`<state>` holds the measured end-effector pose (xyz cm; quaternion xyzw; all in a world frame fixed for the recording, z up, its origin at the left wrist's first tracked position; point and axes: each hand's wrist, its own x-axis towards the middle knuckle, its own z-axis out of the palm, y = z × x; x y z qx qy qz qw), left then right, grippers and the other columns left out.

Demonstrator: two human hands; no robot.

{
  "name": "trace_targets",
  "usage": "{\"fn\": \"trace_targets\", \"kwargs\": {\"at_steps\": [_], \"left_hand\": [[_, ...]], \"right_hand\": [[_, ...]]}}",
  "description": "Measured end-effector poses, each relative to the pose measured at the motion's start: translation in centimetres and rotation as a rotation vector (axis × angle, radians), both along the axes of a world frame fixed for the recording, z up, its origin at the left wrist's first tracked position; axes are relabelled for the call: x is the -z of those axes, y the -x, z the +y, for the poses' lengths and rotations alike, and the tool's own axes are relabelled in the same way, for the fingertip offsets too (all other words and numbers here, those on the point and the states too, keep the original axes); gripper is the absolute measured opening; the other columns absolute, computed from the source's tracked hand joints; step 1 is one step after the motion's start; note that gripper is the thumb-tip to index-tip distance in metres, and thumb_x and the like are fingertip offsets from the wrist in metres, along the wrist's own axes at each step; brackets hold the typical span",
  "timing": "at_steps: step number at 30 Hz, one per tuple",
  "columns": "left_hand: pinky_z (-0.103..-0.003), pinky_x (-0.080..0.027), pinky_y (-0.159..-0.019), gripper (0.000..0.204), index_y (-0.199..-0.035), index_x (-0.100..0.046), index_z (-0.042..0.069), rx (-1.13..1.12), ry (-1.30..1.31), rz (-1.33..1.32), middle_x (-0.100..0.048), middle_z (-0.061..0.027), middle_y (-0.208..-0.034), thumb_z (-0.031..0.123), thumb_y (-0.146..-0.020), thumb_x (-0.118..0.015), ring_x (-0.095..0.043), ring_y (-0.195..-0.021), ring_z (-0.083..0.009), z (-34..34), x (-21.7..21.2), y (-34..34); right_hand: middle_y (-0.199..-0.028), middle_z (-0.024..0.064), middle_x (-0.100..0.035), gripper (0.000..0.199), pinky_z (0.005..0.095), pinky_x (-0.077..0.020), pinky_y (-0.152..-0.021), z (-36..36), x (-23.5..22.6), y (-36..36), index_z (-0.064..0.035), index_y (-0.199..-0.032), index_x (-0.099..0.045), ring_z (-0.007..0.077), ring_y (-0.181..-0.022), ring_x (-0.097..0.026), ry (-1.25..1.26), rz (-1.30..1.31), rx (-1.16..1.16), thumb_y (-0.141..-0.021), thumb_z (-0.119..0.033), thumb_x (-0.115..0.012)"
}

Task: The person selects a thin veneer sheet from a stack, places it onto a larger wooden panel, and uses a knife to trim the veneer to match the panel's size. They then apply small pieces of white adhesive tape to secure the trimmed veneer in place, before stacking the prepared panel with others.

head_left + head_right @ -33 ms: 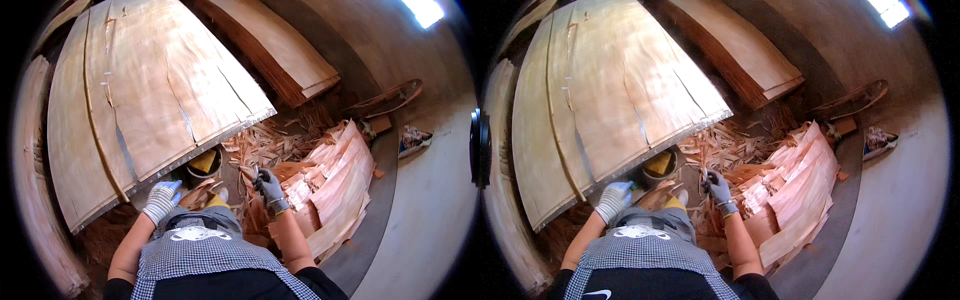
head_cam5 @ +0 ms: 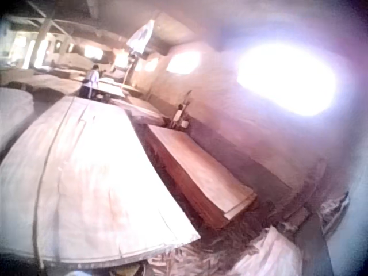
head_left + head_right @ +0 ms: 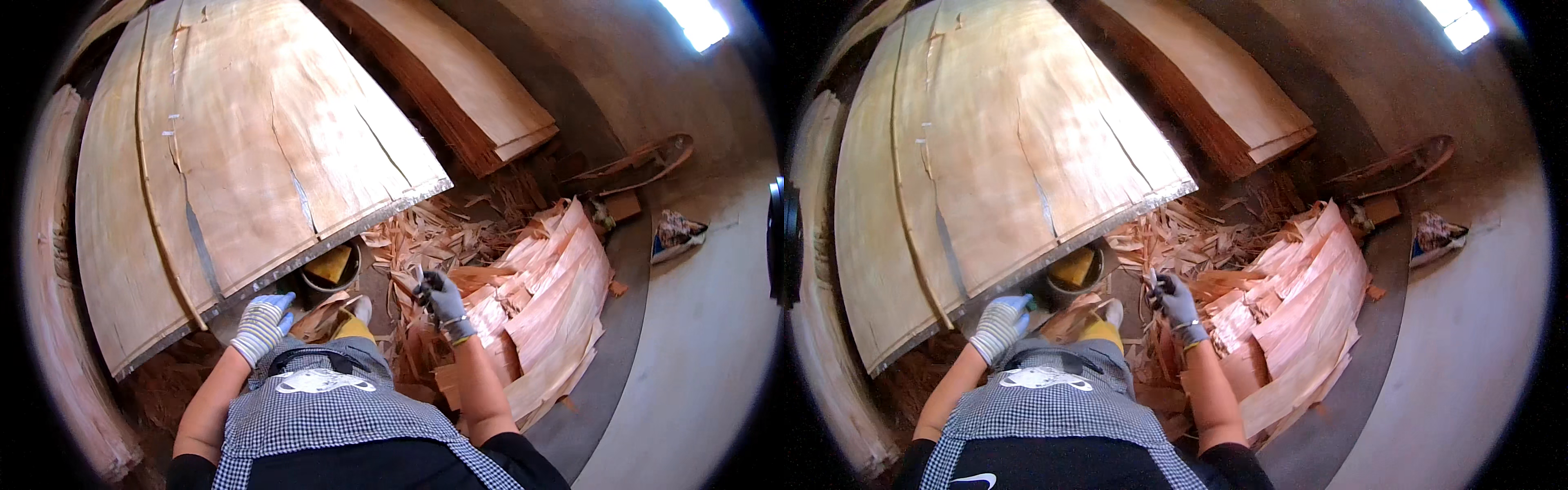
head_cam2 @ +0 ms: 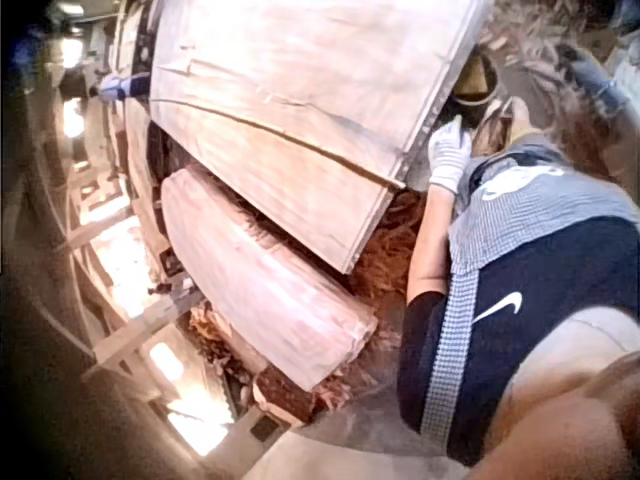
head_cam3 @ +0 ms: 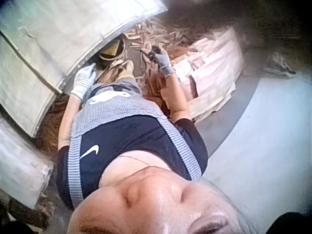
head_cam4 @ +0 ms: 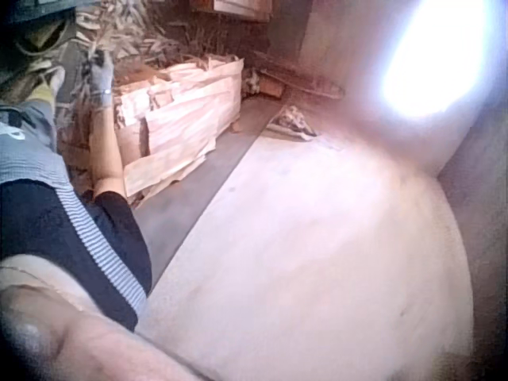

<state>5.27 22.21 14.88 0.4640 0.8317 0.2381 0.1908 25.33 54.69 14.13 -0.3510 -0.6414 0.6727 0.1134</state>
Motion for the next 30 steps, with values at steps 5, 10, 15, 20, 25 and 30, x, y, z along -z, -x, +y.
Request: {"fn": "trace_targets", "kwargs": {"at_steps": [5,10,15,20,25,30], "left_hand": [[-0.040,-0.038,-0.089,0.047,-0.117,-0.047,0.002,-0.092,-0.011,0.030,-0.054,-0.0189,-0.108,0.021,-0.075,-0.054,-0.051,-0.099,-0.0317,6.3,-0.5,1.1],[-0.041,-0.034,-0.093,0.046,-0.115,-0.047,0.000,-0.180,-0.082,0.075,-0.052,-0.0190,-0.111,0.018,-0.074,-0.054,-0.047,-0.104,-0.0317,16.5,0.0,2.6],[-0.046,-0.020,-0.102,0.061,-0.126,-0.036,0.002,-0.494,-0.008,0.302,-0.036,-0.0174,-0.131,0.025,-0.073,-0.056,-0.033,-0.120,-0.0323,25.8,1.0,3.2],[-0.043,-0.011,-0.107,0.072,-0.131,-0.030,0.001,-0.187,0.188,0.249,-0.028,-0.0143,-0.137,0.036,-0.074,-0.057,-0.023,-0.128,-0.0287,29.9,5.0,4.1],[-0.043,-0.010,-0.107,0.072,-0.132,-0.029,0.002,-0.176,0.205,0.248,-0.025,-0.0133,-0.139,0.037,-0.075,-0.055,-0.019,-0.130,-0.0279,30.9,5.6,4.0],[-0.044,-0.010,-0.107,0.071,-0.131,-0.030,0.002,-0.182,0.212,0.203,-0.026,-0.0137,-0.139,0.037,-0.075,-0.055,-0.019,-0.130,-0.0287,31.4,4.5,4.5]], "right_hand": [[-0.069,0.0023,-0.062,0.010,0.0222,-0.0445,-0.050,10.9,-1.7,9.4,-0.0034,-0.087,-0.061,0.0075,-0.056,-0.054,-0.110,-0.163,-0.340,-0.078,-0.006,-0.060],[-0.069,0.0079,-0.064,0.022,0.0275,-0.0469,-0.056,17.0,-1.3,20.6,-0.0024,-0.085,-0.064,0.0145,-0.058,-0.057,-0.518,-0.394,-0.808,-0.077,-0.023,-0.062],[-0.062,0.0063,-0.062,0.017,0.0275,-0.0457,-0.051,16.8,-0.4,27.8,-0.0016,-0.078,-0.062,0.0136,-0.052,-0.056,-0.524,-0.484,-1.115,-0.076,-0.018,-0.064],[-0.074,0.0129,-0.062,0.024,0.0331,-0.0468,-0.063,18.6,1.2,28.3,-0.0026,-0.079,-0.061,0.0252,-0.065,-0.058,-0.757,-0.336,-1.153,-0.070,-0.025,-0.066],[-0.083,0.0151,-0.062,0.024,0.0376,-0.0463,-0.070,25.5,2.4,26.0,-0.0060,-0.081,-0.061,0.0319,-0.078,-0.059,-0.982,-0.504,-0.979,-0.070,-0.027,-0.064],[-0.081,0.0144,-0.062,0.016,0.0389,-0.0480,-0.063,28.1,2.0,24.8,-0.0079,-0.085,-0.061,0.0303,-0.075,-0.060,-1.201,-0.697,-0.735,-0.077,-0.020,-0.056]]}}
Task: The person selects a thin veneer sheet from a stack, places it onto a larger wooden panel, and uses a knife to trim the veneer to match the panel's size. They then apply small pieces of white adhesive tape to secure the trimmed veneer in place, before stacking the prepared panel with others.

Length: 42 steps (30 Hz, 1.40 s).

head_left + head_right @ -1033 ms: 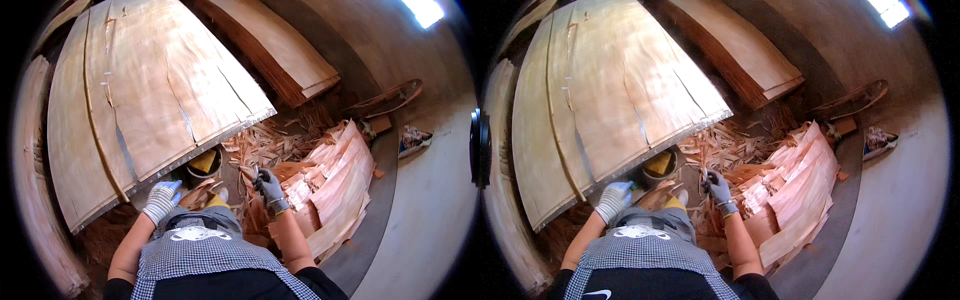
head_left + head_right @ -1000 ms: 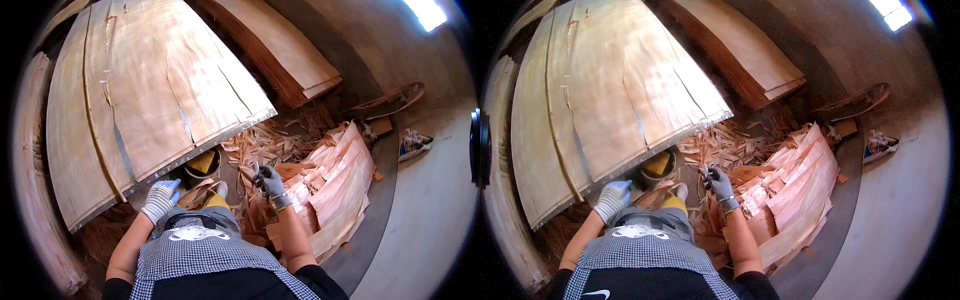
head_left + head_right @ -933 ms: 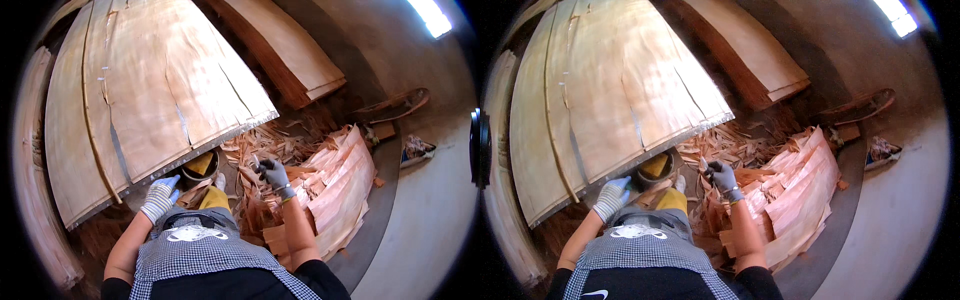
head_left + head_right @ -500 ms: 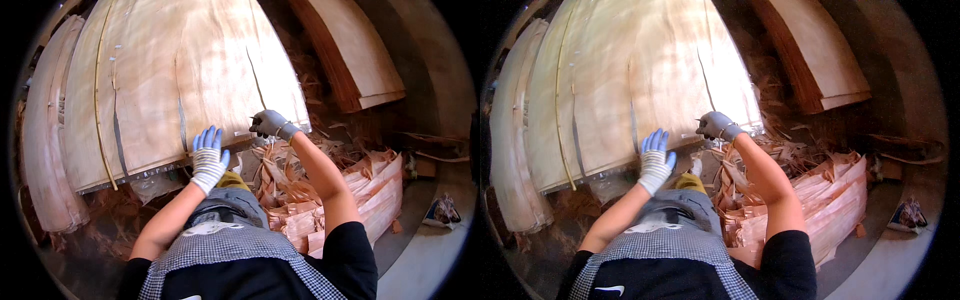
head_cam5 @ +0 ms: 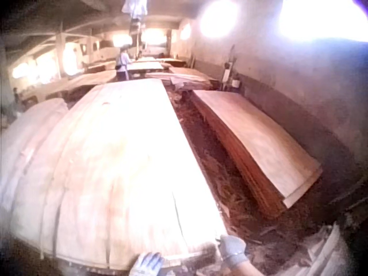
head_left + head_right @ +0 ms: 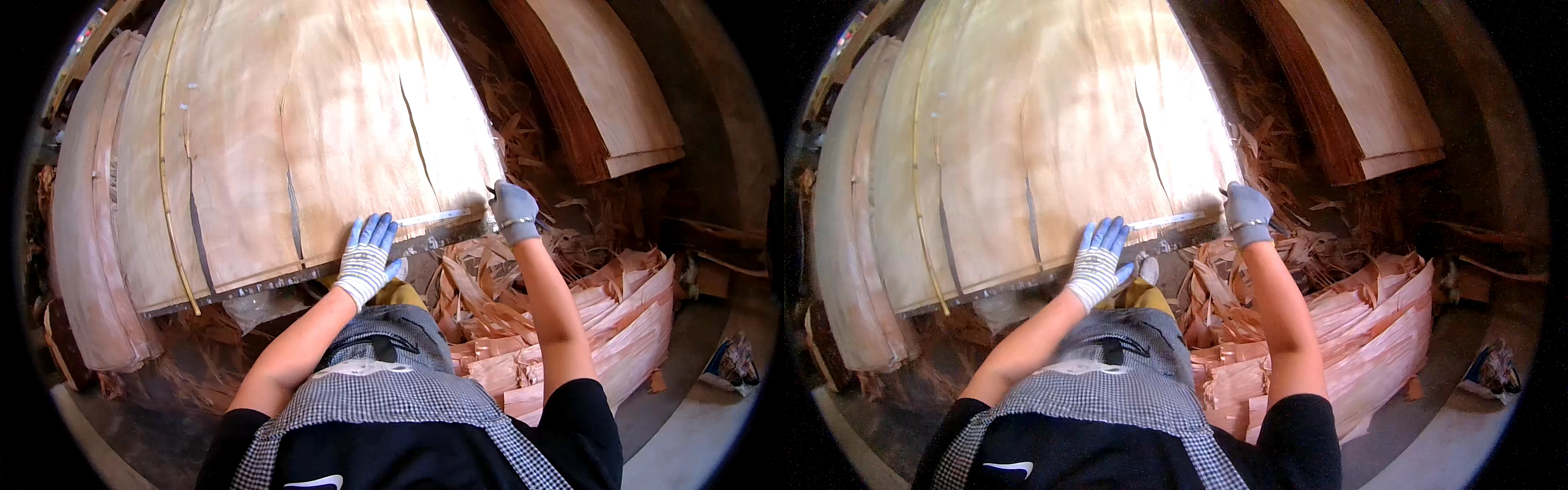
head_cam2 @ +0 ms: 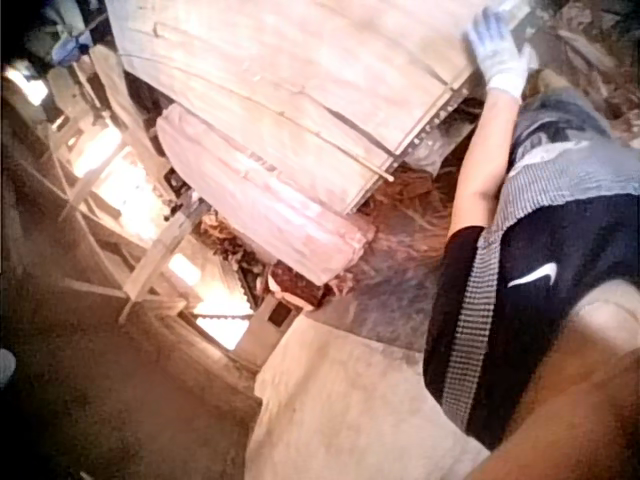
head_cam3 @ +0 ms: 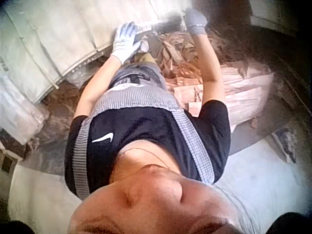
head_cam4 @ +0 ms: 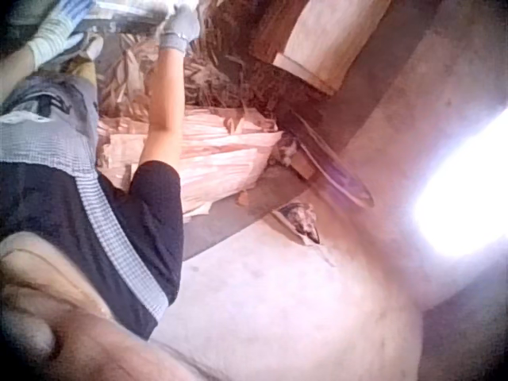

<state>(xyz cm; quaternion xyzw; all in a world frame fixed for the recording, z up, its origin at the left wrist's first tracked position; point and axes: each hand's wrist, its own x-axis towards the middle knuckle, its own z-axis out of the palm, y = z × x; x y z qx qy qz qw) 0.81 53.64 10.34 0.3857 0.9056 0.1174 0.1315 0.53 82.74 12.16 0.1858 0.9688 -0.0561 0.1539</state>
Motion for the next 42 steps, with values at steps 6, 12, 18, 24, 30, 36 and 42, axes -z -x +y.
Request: {"fn": "trace_targets", "kwargs": {"at_steps": [6,12,18,24,30,36,42], "left_hand": [[-0.044,-0.016,-0.105,0.073,-0.128,-0.034,-0.002,0.202,-0.109,-0.095,-0.026,-0.0178,-0.138,0.038,-0.072,-0.058,-0.022,-0.129,-0.0308,1.8,0.2,0.5],[-0.042,-0.026,-0.100,0.047,-0.119,-0.045,0.002,-0.068,-0.443,-0.210,-0.044,-0.0182,-0.124,0.028,-0.081,-0.050,-0.040,-0.115,-0.0331,-5.1,-1.9,3.4],[-0.048,-0.020,-0.102,0.048,-0.120,-0.047,0.011,-0.792,-0.067,0.332,-0.038,-0.0174,-0.129,0.020,-0.074,-0.054,-0.031,-0.121,-0.0356,-30.0,-0.2,1.2],[-0.047,-0.029,-0.094,0.050,-0.123,-0.045,0.015,-0.871,0.102,0.358,-0.052,-0.0141,-0.107,0.017,-0.074,-0.053,-0.044,-0.106,-0.0309,-46.4,5.2,-3.0],[-0.046,-0.032,-0.088,0.053,-0.120,-0.045,0.012,-1.123,0.195,0.451,-0.053,-0.0136,-0.097,0.013,-0.069,-0.057,-0.046,-0.097,-0.0307,-50.7,1.4,0.8],[-0.046,-0.024,-0.100,0.054,-0.123,-0.043,0.010,-0.753,-0.054,0.480,-0.042,-0.0125,-0.126,0.017,-0.071,-0.057,-0.037,-0.116,-0.0311,-46.4,0.3,2.9],[-0.046,-0.015,-0.105,0.065,-0.128,-0.037,0.005,-0.121,-0.104,0.178,-0.036,-0.0144,-0.132,0.023,-0.069,-0.057,-0.028,-0.125,-0.0310,-34.0,4.4,-7.6]], "right_hand": [[-0.099,0.0112,-0.060,0.035,0.0350,-0.0483,-0.071,-9.7,1.6,-4.5,-0.0121,-0.110,-0.051,0.0246,-0.089,-0.060,0.097,0.512,-0.490,-0.075,-0.006,-0.049],[-0.099,0.0143,-0.061,0.029,0.0318,-0.0452,-0.079,-12.2,0.1,-6.0,-0.0009,-0.107,-0.056,0.0261,-0.092,-0.058,0.533,0.561,0.073,-0.079,-0.001,-0.049],[-0.096,0.0109,-0.061,0.026,0.0280,-0.0454,-0.077,-17.9,4.2,-15.7,0.0017,-0.103,-0.056,0.0182,-0.086,-0.057,0.608,0.665,0.212,-0.080,0.005,-0.047],[-0.089,0.0067,-0.063,0.021,0.0239,-0.0467,-0.067,-30.3,8.8,-21.4,-0.0016,-0.096,-0.059,0.0141,-0.078,-0.059,0.912,0.277,0.181,-0.080,0.003,-0.047],[-0.088,0.0103,-0.064,0.021,0.0269,-0.0474,-0.068,-38.1,2.1,-18.9,-0.0020,-0.097,-0.059,0.0163,-0.079,-0.061,0.747,0.300,-0.136,-0.079,0.000,-0.049],[-0.092,0.0143,-0.062,0.023,0.0315,-0.0472,-0.073,-35.8,0.6,-24.0,-0.0047,-0.099,-0.058,0.0254,-0.085,-0.061,0.658,0.356,0.257,-0.076,-0.010,-0.056],[-0.085,0.0162,-0.061,0.018,0.0366,-0.0461,-0.069,-36.8,-0.6,-29.8,-0.0074,-0.091,-0.057,0.0315,-0.081,-0.059,0.575,0.294,0.372,-0.077,-0.018,-0.056]]}}
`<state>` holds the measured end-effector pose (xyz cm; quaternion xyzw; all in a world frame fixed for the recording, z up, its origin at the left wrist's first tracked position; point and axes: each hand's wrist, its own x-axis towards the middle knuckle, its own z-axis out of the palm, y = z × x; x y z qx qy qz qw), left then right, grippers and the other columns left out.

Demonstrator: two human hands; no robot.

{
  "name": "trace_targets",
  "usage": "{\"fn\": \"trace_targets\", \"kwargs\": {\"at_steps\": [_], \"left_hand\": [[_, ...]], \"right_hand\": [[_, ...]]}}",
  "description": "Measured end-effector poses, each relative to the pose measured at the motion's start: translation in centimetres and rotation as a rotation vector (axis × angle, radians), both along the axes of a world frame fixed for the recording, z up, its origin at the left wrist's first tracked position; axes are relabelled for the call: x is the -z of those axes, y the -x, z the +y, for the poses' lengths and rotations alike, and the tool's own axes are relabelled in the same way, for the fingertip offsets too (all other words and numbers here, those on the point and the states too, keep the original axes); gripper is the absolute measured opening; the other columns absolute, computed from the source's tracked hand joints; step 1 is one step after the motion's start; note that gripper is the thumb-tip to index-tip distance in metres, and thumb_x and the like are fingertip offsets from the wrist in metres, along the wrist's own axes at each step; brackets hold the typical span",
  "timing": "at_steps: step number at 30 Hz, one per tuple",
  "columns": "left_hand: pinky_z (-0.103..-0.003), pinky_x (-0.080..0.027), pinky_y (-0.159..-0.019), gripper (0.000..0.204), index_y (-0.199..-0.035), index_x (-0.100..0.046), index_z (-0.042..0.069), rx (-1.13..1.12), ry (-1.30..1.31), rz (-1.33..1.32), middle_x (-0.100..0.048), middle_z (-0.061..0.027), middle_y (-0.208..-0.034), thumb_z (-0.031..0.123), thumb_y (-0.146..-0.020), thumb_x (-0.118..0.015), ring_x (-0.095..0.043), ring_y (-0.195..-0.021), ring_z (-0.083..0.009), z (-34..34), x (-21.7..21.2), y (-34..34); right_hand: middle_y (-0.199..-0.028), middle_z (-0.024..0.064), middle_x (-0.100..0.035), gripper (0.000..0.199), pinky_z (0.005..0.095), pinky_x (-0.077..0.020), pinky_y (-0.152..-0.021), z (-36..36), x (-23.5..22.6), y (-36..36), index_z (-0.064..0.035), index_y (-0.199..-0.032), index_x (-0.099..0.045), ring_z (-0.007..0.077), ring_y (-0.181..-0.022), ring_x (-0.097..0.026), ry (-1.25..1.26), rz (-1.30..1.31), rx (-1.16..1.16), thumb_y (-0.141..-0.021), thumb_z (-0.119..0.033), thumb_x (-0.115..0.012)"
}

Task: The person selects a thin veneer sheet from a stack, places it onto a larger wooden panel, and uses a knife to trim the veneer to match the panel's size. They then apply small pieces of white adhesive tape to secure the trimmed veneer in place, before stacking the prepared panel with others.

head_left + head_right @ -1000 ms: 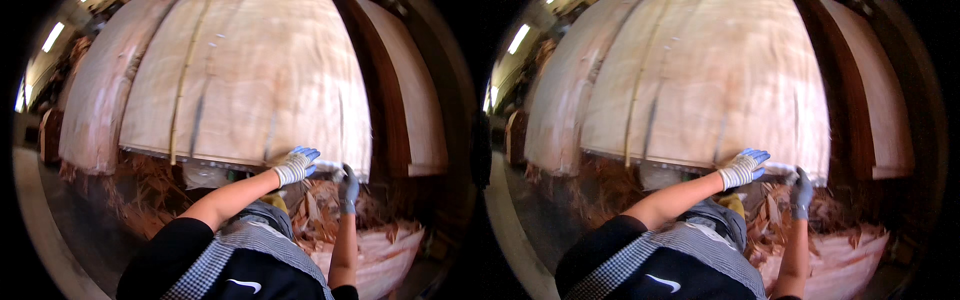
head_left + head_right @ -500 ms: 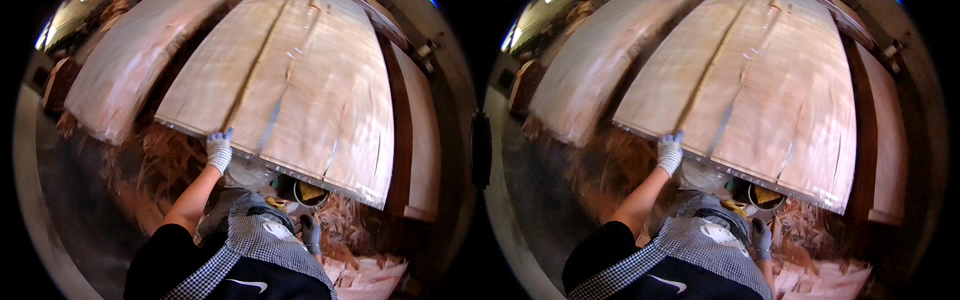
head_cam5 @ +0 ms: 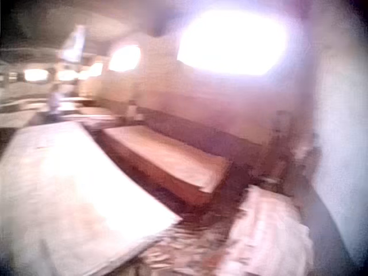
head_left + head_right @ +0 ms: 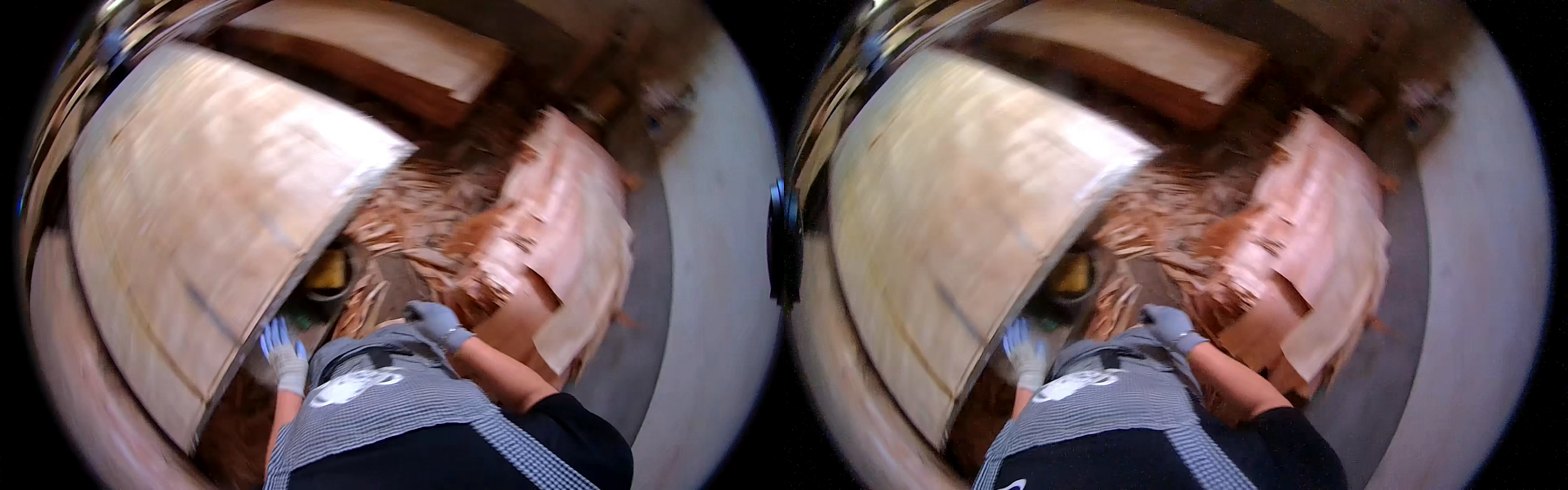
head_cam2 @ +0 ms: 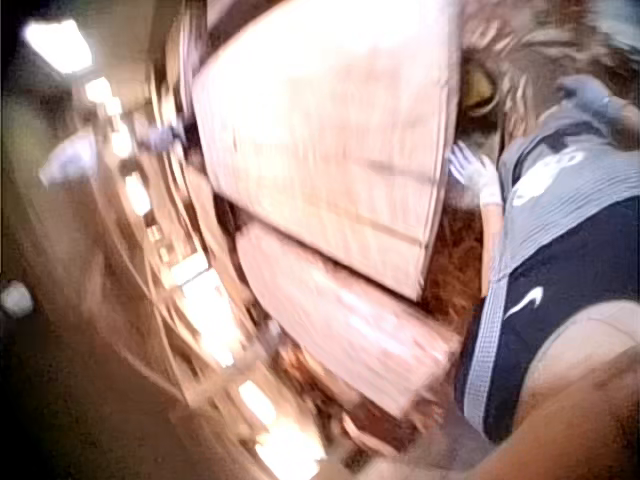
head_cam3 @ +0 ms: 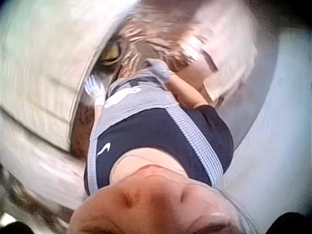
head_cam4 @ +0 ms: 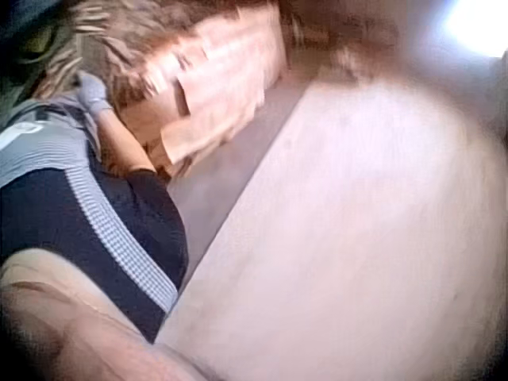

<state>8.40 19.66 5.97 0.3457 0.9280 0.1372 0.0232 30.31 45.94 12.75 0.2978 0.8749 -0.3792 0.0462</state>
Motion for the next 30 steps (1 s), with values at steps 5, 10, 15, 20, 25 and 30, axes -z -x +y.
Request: {"fn": "trace_targets", "kwargs": {"at_steps": [5,10,15,20,25,30], "left_hand": [[-0.049,-0.012,-0.104,0.070,-0.128,-0.037,0.008,0.373,0.161,0.022,-0.034,-0.0125,-0.133,0.027,-0.065,-0.057,-0.023,-0.127,-0.0338,4.4,2.2,-3.9],[-0.047,-0.021,-0.101,0.060,-0.123,-0.042,0.005,0.416,0.256,0.042,-0.043,-0.0141,-0.124,0.024,-0.068,-0.059,-0.033,-0.120,-0.0348,6.2,1.1,-2.1],[-0.046,-0.027,-0.096,0.048,-0.111,-0.052,0.003,0.619,0.181,0.085,-0.052,-0.0141,-0.113,0.022,-0.068,-0.058,-0.041,-0.112,-0.0345,12.7,-1.1,-6.9],[-0.046,-0.027,-0.096,0.043,-0.108,-0.055,0.005,0.898,0.162,-0.031,-0.053,-0.0135,-0.113,0.021,-0.068,-0.056,-0.041,-0.111,-0.0343,18.3,-2.4,-15.6],[-0.046,-0.026,-0.097,0.040,-0.106,-0.057,0.009,0.989,0.239,-0.136,-0.053,-0.0125,-0.113,0.023,-0.068,-0.058,-0.041,-0.112,-0.0335,21.7,-1.2,-18.6],[-0.045,-0.028,-0.097,0.041,-0.107,-0.057,0.011,1.171,0.211,-0.075,-0.053,-0.0114,-0.115,0.024,-0.069,-0.060,-0.042,-0.112,-0.0331,27.6,-3.1,-22.4]], "right_hand": [[-0.084,0.0150,-0.060,0.016,0.0419,-0.0453,-0.069,1.3,0.8,-10.3,-0.0120,-0.090,-0.055,0.0315,-0.080,-0.058,-0.242,-0.021,0.384,-0.078,-0.020,-0.049],[-0.089,0.0161,-0.057,0.018,0.0436,-0.0460,-0.070,6.6,3.6,-25.4,-0.0111,-0.091,-0.057,0.0339,-0.081,-0.056,-0.457,-0.141,0.961,-0.079,-0.021,-0.048],[-0.088,0.0175,-0.059,0.019,0.0382,-0.0466,-0.071,11.3,11.8,-44.2,-0.0060,-0.090,-0.058,0.0322,-0.080,-0.058,-0.306,0.144,1.909,-0.080,-0.019,-0.050],[-0.088,0.0111,-0.061,0.017,0.0389,-0.0484,-0.055,9.8,15.1,-52.4,-0.0071,-0.092,-0.062,0.0255,-0.077,-0.058,0.507,0.015,2.001,-0.081,-0.014,-0.051],[-0.093,0.0060,-0.061,0.017,0.0403,-0.0507,-0.049,7.3,13.0,-53.1,-0.0083,-0.095,-0.063,0.0217,-0.083,-0.057,0.375,0.160,1.833,-0.081,-0.010,-0.052],[-0.096,0.0048,-0.060,0.019,0.0404,-0.0524,-0.057,7.5,17.0,-55.6,-0.0091,-0.097,-0.062,0.0199,-0.088,-0.055,0.637,0.201,1.536,-0.080,-0.011,-0.055]]}}
